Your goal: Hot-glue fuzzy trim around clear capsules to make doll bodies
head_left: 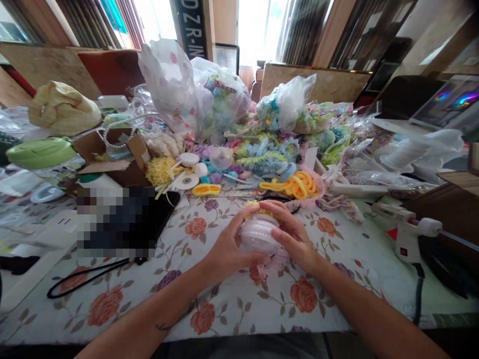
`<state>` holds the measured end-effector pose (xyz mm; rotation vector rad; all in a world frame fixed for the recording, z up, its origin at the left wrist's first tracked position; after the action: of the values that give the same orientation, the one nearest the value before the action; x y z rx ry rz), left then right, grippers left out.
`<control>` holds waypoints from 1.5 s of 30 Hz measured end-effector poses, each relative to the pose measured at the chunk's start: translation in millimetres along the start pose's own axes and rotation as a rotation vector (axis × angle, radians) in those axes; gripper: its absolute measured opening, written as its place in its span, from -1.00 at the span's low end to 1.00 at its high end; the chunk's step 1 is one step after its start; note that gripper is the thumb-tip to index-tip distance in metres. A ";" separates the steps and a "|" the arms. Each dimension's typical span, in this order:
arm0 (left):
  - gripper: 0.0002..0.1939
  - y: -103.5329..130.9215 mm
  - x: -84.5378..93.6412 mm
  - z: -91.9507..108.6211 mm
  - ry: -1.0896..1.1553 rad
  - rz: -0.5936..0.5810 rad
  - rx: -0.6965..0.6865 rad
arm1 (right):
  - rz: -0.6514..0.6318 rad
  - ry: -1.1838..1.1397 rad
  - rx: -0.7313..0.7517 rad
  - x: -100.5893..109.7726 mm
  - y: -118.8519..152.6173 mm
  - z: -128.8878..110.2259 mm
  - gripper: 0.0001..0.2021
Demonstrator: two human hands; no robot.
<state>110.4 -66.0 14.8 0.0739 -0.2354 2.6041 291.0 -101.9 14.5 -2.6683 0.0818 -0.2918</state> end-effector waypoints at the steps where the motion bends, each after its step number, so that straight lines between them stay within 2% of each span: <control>1: -0.10 -0.1 -0.8 -0.2 0.022 0.002 0.010 | 0.004 -0.008 -0.001 0.0 -0.1 -0.8 -0.58; 9: -0.03 -0.2 -7.2 -4.4 0.178 -0.026 0.061 | 0.062 -0.056 -0.028 -3.2 0.5 0.1 -0.63; 16: 0.01 5.8 -3.8 -12.0 0.013 -0.031 0.046 | 0.271 -0.181 -0.200 -2.4 0.3 13.6 -0.72; 20: 0.02 7.2 -4.2 -13.5 0.010 -0.038 0.033 | 0.316 -0.190 -0.191 -1.8 -0.7 18.3 -0.84; 25: 0.08 7.2 -5.6 -13.0 0.014 -0.049 0.078 | 0.394 -0.144 -0.241 -4.9 -0.9 16.4 -0.88; 29: 0.13 8.3 -5.9 -11.5 0.016 -0.065 0.127 | 0.416 -0.150 -0.307 -7.2 -1.4 15.0 -0.87; 36: -0.20 6.4 -3.7 -15.4 -0.064 -0.102 0.112 | 0.437 -0.195 -0.365 -9.0 0.1 16.7 -0.85; 41: -0.16 2.9 -2.0 -15.8 -0.088 -0.131 0.009 | 0.418 -0.185 -0.324 -10.6 0.3 12.4 -0.86; 45: -0.11 2.2 -1.9 -12.6 -0.109 -0.136 -0.004 | 0.379 -0.209 -0.275 -10.0 -0.2 8.5 -0.84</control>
<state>110.8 -66.6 1.9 0.2237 -0.2646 2.4673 283.1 -97.0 5.3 -2.8583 0.5907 0.1295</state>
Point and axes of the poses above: each hand's wrist, its own y-axis away from the middle knuckle, its own x-axis out of the back of the hand, z = x × y, the point moved 1 cm from there along -y, towards the middle knuckle, and after that the axes turned 7 degrees about z, right-handed, at the moved point
